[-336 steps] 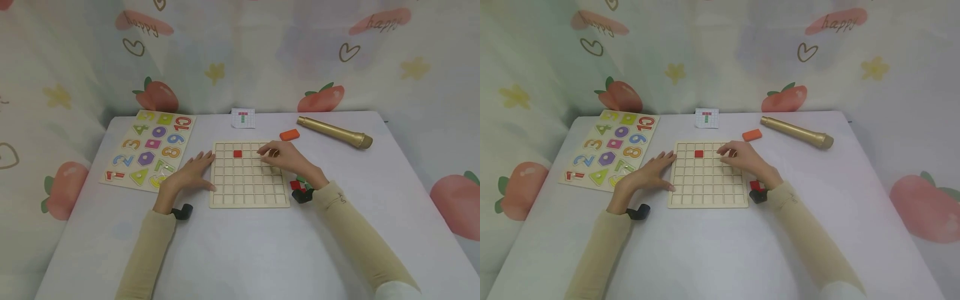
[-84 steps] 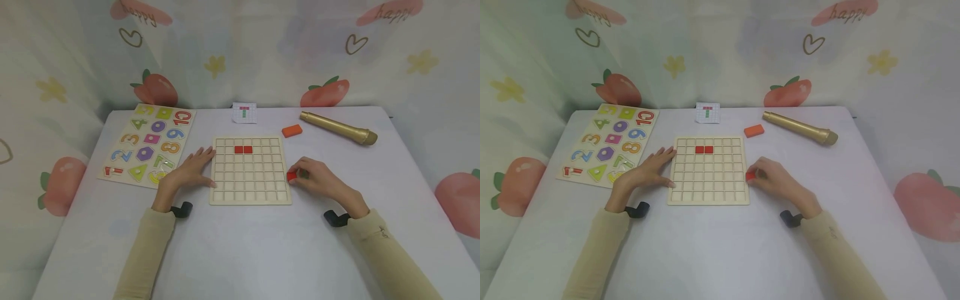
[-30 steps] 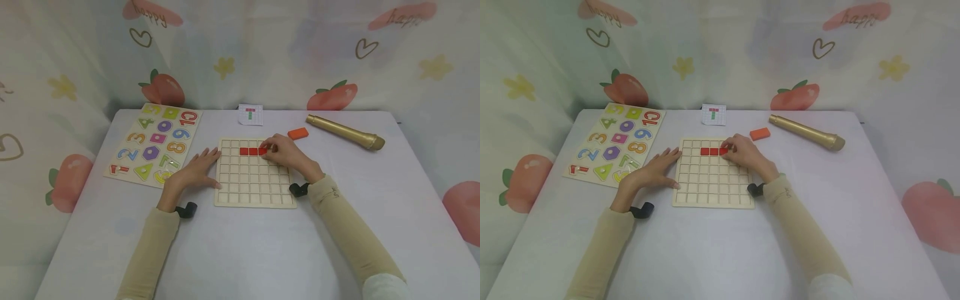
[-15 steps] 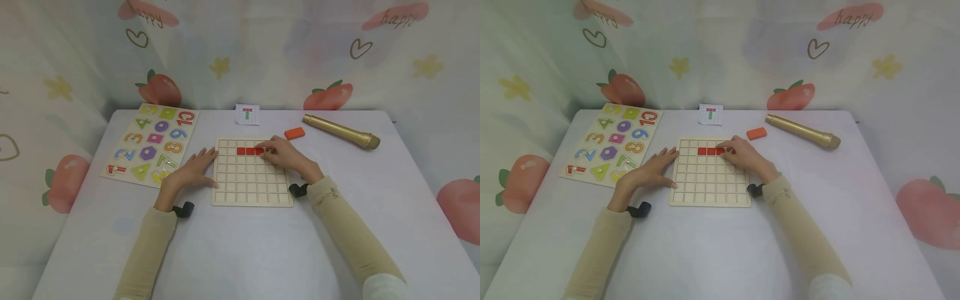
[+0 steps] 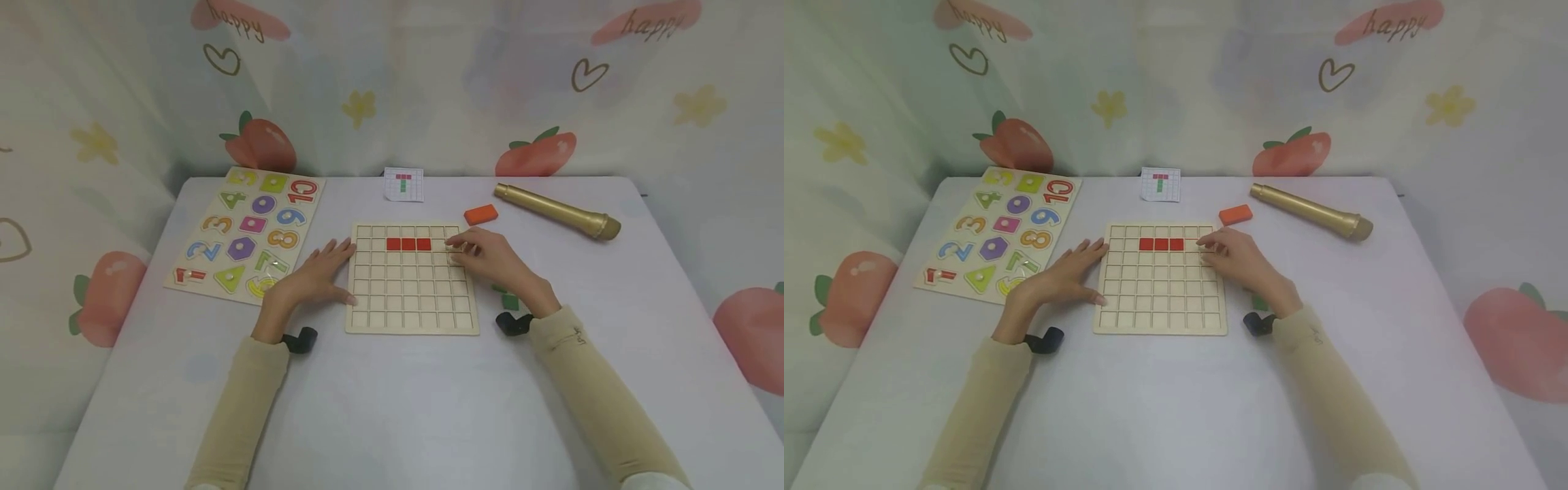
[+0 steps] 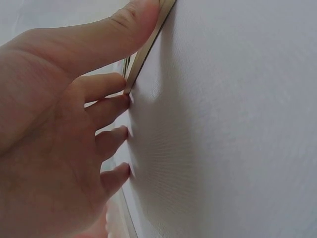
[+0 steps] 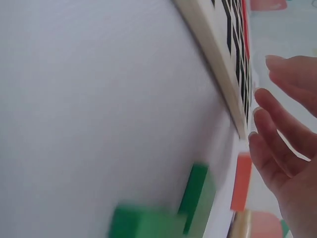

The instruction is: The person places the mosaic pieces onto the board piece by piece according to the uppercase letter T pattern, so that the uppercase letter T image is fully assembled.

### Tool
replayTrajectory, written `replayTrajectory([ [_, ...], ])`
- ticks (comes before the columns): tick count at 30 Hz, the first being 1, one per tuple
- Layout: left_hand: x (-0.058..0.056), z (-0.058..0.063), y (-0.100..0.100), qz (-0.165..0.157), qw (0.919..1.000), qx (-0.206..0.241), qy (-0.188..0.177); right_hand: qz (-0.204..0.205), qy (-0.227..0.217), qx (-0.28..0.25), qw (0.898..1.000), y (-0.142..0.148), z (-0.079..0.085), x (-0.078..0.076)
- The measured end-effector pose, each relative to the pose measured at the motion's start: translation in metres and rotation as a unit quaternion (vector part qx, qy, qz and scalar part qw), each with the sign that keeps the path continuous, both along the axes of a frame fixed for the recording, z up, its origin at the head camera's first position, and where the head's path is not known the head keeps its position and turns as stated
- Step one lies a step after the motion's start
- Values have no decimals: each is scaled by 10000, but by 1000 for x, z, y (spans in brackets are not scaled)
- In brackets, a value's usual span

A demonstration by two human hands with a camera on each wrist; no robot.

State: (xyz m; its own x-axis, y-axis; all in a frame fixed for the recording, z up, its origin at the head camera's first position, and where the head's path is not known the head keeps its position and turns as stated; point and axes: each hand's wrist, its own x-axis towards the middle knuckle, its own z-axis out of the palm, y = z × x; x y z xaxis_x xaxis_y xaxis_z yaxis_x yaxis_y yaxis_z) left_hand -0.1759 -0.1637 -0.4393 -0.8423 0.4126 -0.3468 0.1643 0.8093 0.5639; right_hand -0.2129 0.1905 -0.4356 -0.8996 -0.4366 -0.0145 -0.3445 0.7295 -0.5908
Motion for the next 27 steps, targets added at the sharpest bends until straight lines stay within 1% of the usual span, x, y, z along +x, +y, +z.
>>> replayTrajectory([
  [2, -1, 1, 0, -23, 10000, -21, -6, -74, 23, 63, 10000, 8, 0, 6],
  [9, -1, 2, -1, -47, 10000, -57, -11, -99, 221, 78, 9997, 37, 1, 24],
  [14, -1, 0, 1, -23, 10000, -42, -44, -187, 168, 112, 9996, 57, 0, 36],
  [17, 1, 1, 2, -26, 10000, -41, -39, -258, -5, 202, 9995, 67, -1, 40],
  [21, 3, 3, 2, -14, 10000, -19, -25, -382, -226, 464, 9979, 76, -1, 42],
  [24, 3, 4, 2, -7, 10000, -7, -16, -459, -293, 570, 9969, 80, -3, 45],
  [27, 2, 3, 2, -30, 10000, -17, 17, -487, -300, 543, 9969, 82, -4, 46],
])
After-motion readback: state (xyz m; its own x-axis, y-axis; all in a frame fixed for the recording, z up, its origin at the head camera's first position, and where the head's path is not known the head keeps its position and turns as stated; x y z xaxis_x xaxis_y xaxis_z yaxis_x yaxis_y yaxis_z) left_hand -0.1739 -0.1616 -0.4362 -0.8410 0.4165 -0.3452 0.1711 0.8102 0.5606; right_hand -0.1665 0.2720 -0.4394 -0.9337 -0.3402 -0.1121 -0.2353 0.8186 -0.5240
